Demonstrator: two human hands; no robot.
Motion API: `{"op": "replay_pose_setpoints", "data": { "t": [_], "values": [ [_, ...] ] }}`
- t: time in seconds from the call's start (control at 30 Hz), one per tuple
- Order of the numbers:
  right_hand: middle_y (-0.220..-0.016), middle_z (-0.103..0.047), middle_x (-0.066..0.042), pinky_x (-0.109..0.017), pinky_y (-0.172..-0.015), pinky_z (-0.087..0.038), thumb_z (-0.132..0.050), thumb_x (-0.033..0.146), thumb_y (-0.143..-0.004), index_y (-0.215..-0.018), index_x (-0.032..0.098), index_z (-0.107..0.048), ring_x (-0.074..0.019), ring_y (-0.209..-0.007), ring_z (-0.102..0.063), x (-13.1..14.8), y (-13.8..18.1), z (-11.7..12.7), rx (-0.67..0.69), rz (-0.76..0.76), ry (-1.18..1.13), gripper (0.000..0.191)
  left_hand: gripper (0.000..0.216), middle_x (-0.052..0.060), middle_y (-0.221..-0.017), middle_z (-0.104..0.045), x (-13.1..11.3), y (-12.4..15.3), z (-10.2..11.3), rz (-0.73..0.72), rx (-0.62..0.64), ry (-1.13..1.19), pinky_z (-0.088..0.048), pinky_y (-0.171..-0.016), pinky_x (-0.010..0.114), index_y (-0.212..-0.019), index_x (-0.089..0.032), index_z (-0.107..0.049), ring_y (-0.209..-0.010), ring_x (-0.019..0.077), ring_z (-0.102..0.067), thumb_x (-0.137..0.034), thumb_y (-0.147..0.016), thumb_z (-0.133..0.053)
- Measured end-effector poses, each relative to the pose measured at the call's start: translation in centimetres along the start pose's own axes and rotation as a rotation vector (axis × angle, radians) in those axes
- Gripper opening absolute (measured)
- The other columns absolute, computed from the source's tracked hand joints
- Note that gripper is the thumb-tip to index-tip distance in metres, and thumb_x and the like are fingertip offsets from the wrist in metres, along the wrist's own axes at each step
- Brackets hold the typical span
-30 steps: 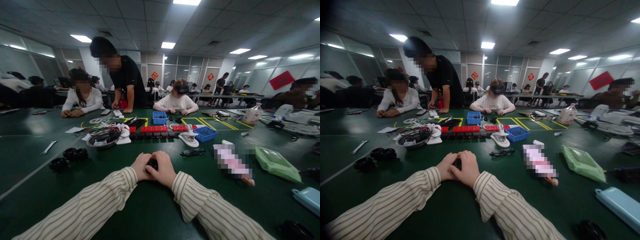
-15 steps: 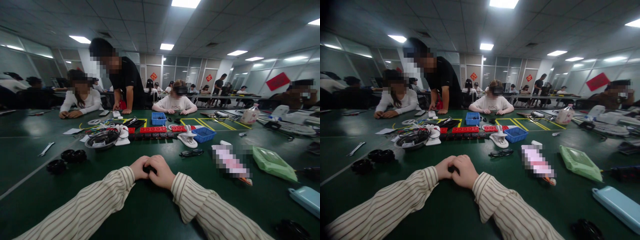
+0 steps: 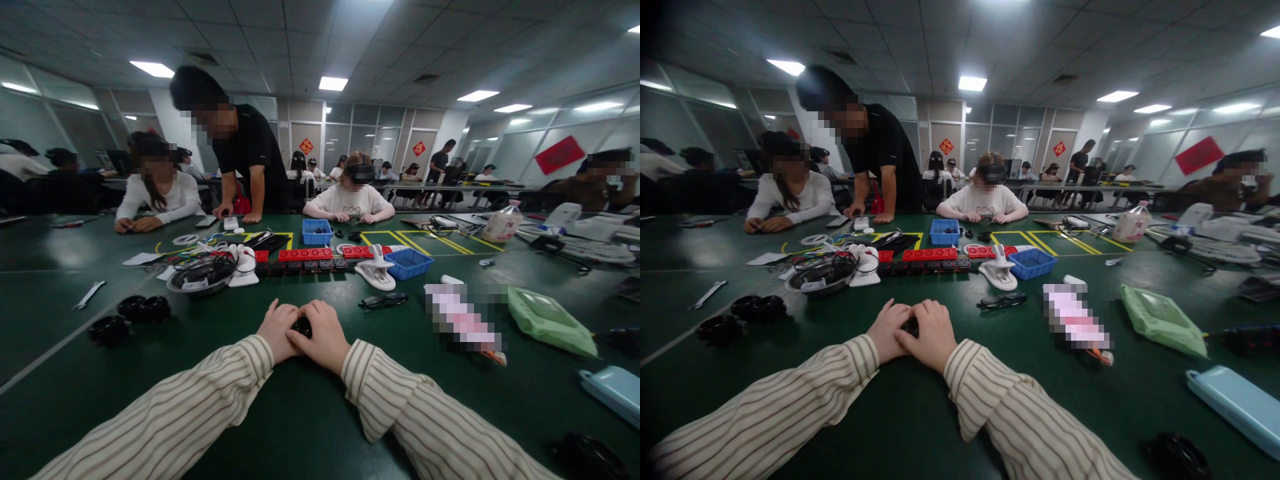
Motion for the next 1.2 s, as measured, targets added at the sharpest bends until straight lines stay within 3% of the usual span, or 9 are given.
{"op": "replay_pose_setpoints", "data": {
  "t": [0.2, 0.37, 0.47, 0.6, 0.77, 0.87, 1.03, 1.2],
  "values": [
    [-0.087, -0.051, -0.004, -0.033, -0.077, -0.037, -0.057, 0.023, -0.069, -0.084, 0.018, -0.052, -0.0184, -0.085, -0.046, 0.4, -0.1, 0.0, 0.035, 0.062, -0.099, 0.017, 0.047, 0.006, -0.096, -0.059, 1.2, -0.5, -0.9, -0.028, 0.052, 0.148, -0.025, -0.098, 0.047, -0.093, -0.018, -0.056, -0.095, 0.0249, -0.053, -0.029, -0.050, -0.069],
    [-0.090, -0.054, -0.004, -0.033, -0.081, -0.037, -0.047, 0.010, -0.062, -0.086, 0.018, -0.052, -0.0186, -0.088, -0.047, 1.1, 0.1, 0.4, 0.054, 0.196, -0.206, 0.026, 0.031, 0.004, -0.086, -0.060, 1.3, -1.0, -0.8, -0.124, 0.118, 0.331, -0.042, -0.082, 0.034, -0.080, -0.014, -0.060, -0.086, 0.0218, -0.054, -0.021, -0.052, -0.068],
    [-0.091, -0.056, -0.004, -0.033, -0.082, -0.037, -0.044, 0.009, -0.060, -0.088, 0.019, -0.051, -0.0182, -0.089, -0.049, 1.3, 0.2, 0.4, 0.084, 0.235, -0.230, 0.030, 0.030, 0.001, -0.083, -0.060, 1.4, -1.0, -1.1, -0.107, 0.168, 0.345, -0.042, -0.081, 0.034, -0.080, -0.015, -0.060, -0.085, 0.0215, -0.055, -0.021, -0.052, -0.068],
    [-0.097, -0.055, -0.004, -0.035, -0.086, -0.036, -0.049, 0.014, -0.064, -0.096, 0.018, -0.050, -0.0185, -0.093, -0.048, 1.3, 0.3, 0.7, 0.060, 0.216, -0.201, 0.033, 0.051, 0.005, -0.096, -0.059, 1.6, -0.8, -1.2, -0.050, 0.137, 0.305, -0.039, -0.087, 0.040, -0.094, -0.016, -0.058, -0.092, 0.0251, -0.053, -0.028, -0.047, -0.073],
    [-0.101, -0.051, -0.008, -0.037, -0.085, -0.035, -0.059, 0.034, -0.070, -0.101, 0.017, -0.048, -0.0214, -0.095, -0.045, 0.7, 0.2, 0.6, 0.004, 0.117, -0.109, 0.037, 0.073, 0.012, -0.109, -0.054, 1.2, -0.2, -0.7, -0.041, 0.088, 0.109, -0.020, -0.099, 0.054, -0.105, -0.015, -0.050, -0.104, 0.0314, -0.047, -0.045, -0.043, -0.074],
    [-0.094, -0.051, -0.007, -0.036, -0.080, -0.036, -0.060, 0.040, -0.071, -0.095, 0.016, -0.050, -0.0209, -0.089, -0.045, 0.3, 0.1, 0.2, 0.015, 0.050, -0.044, 0.035, 0.065, 0.010, -0.103, -0.056, 0.7, 0.0, -0.3, -0.061, 0.067, 0.031, -0.015, -0.102, 0.053, -0.103, -0.015, -0.051, -0.103, 0.0288, -0.049, -0.044, -0.048, -0.071],
    [-0.087, -0.051, -0.005, -0.033, -0.078, -0.036, -0.056, 0.030, -0.074, -0.086, 0.017, -0.052, -0.0188, -0.085, -0.046, 0.2, -0.1, -0.1, 0.037, 0.044, -0.039, 0.018, 0.049, 0.007, -0.096, -0.060, 1.0, -0.2, -0.2, -0.054, 0.068, 0.074, -0.017, -0.101, 0.052, -0.095, -0.017, -0.055, -0.097, 0.0259, -0.052, -0.035, -0.052, -0.069],
    [-0.089, -0.054, -0.005, -0.033, -0.079, -0.037, -0.053, 0.016, -0.069, -0.085, 0.017, -0.053, -0.0186, -0.087, -0.047, 0.7, 0.0, 0.2, 0.053, 0.135, -0.124, 0.016, 0.038, 0.006, -0.094, -0.060, 1.6, -0.7, -0.6, -0.136, 0.105, 0.291, -0.037, -0.091, 0.039, -0.086, -0.016, -0.059, -0.093, 0.0237, -0.053, -0.022, -0.050, -0.070]
  ]
}}
Point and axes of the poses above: each hand's wrist, its own y-axis away from the middle knuckle, its own z-axis out of the back of the hand, x = y × z, the point moved 5 cm from there along -y, towards the middle knuckle
